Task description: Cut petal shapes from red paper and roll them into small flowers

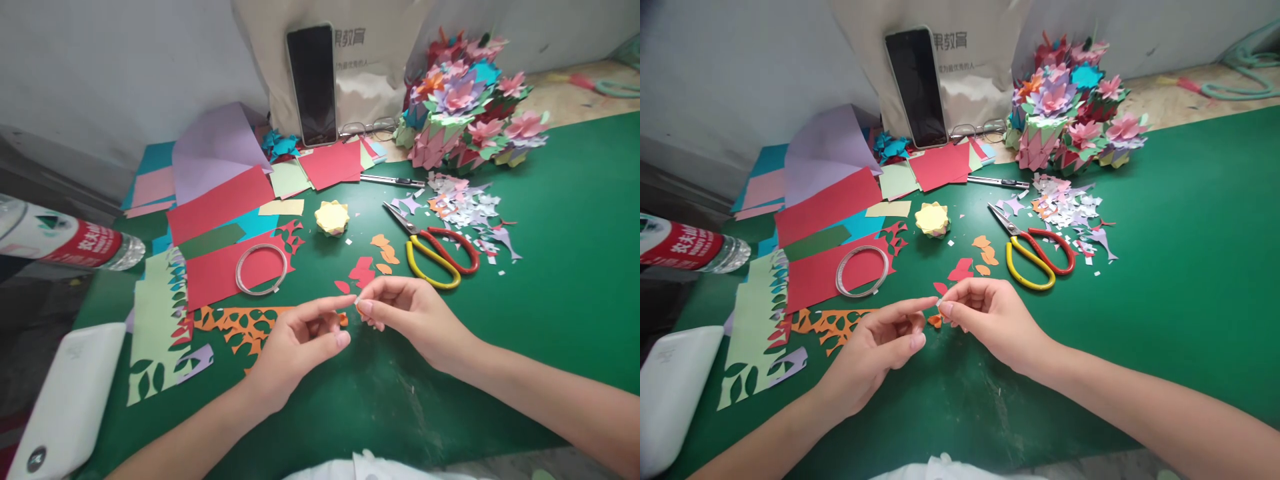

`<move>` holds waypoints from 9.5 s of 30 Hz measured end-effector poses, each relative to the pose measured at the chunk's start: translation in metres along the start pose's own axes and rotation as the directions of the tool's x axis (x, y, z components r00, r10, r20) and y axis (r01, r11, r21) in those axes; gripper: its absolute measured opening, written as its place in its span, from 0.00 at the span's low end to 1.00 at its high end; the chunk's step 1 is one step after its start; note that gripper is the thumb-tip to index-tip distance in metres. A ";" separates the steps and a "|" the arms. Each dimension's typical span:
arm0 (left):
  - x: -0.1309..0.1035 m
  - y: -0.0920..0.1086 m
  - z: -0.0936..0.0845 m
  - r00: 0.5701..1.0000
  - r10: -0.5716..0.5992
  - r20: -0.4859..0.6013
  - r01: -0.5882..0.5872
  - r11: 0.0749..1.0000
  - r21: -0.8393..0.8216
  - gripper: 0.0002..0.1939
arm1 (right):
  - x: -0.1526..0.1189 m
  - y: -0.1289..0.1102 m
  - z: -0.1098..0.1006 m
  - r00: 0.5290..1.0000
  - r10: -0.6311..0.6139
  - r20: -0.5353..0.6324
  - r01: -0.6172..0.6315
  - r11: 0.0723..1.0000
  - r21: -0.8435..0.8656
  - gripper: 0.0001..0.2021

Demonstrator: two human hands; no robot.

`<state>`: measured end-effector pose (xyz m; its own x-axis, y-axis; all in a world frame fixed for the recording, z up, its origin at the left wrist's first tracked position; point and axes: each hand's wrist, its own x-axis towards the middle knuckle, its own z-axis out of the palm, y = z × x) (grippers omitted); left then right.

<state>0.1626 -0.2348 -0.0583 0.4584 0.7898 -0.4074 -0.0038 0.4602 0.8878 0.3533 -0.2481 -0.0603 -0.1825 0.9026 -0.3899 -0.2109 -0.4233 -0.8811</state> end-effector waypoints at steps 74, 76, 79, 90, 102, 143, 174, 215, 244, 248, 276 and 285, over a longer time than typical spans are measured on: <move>-0.004 -0.013 -0.003 0.567 0.662 0.490 -0.475 -0.223 0.851 0.04 | -0.008 0.018 0.000 0.695 -0.630 0.347 0.644 0.330 -0.690 0.07; -0.004 -0.013 -0.002 0.573 0.663 0.481 -0.475 -0.210 0.855 0.05 | -0.008 0.018 0.000 0.689 -0.634 0.351 0.648 0.322 -0.690 0.07; -0.004 -0.014 -0.002 0.586 0.658 0.474 -0.485 -0.183 0.855 0.06 | -0.008 0.018 0.000 0.684 -0.637 0.355 0.653 0.317 -0.688 0.07; -0.003 -0.013 -0.005 0.586 0.676 0.446 -0.523 -0.105 0.846 0.06 | -0.008 0.017 0.000 0.696 -0.626 0.352 0.641 0.323 -0.696 0.06; -0.004 -0.004 -0.001 0.809 0.569 0.148 -0.408 0.362 0.838 0.10 | -0.007 0.014 0.001 0.720 -0.606 0.339 0.644 0.402 -0.651 0.07; -0.005 0.011 0.009 0.997 0.038 -0.068 -0.031 0.995 0.098 0.07 | -0.008 0.006 0.000 0.472 -0.771 0.428 0.739 0.081 -0.669 0.07; -0.006 -0.001 0.004 0.926 0.376 -0.020 -0.308 0.787 0.535 0.10 | -0.007 0.007 -0.002 0.406 -0.810 0.424 0.627 -0.091 -0.774 0.12; -0.007 0.007 0.005 0.975 0.148 -0.167 -0.115 0.974 0.195 0.05 | 0.024 -0.028 -0.071 0.541 -0.788 0.295 0.280 -0.162 -0.946 0.06; -0.008 0.000 0.016 0.954 0.212 -0.212 -0.184 0.972 0.146 0.08 | -0.008 0.008 0.005 0.879 -0.410 0.243 0.475 0.716 -0.512 0.08; -0.007 -0.001 0.017 0.966 0.172 -0.191 -0.150 0.981 0.126 0.08 | -0.008 0.010 0.005 0.844 -0.476 0.248 0.528 0.653 -0.543 0.07; -0.003 0.000 0.004 0.958 0.274 -0.091 -0.211 0.879 0.428 0.04 | -0.002 0.004 0.002 0.971 0.015 0.238 -0.014 1.000 -0.005 0.09; -0.002 -0.003 0.003 0.911 0.408 -0.051 -0.321 0.784 0.531 0.04 | -0.006 0.001 0.002 0.975 -0.053 0.215 0.096 0.977 -0.191 0.09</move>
<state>0.1643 -0.2384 -0.0594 0.3707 0.9285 -0.0200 0.3218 -0.1083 0.9406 0.3521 -0.2540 -0.0585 -0.3735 0.8857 -0.2757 -0.0398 -0.3122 -0.9492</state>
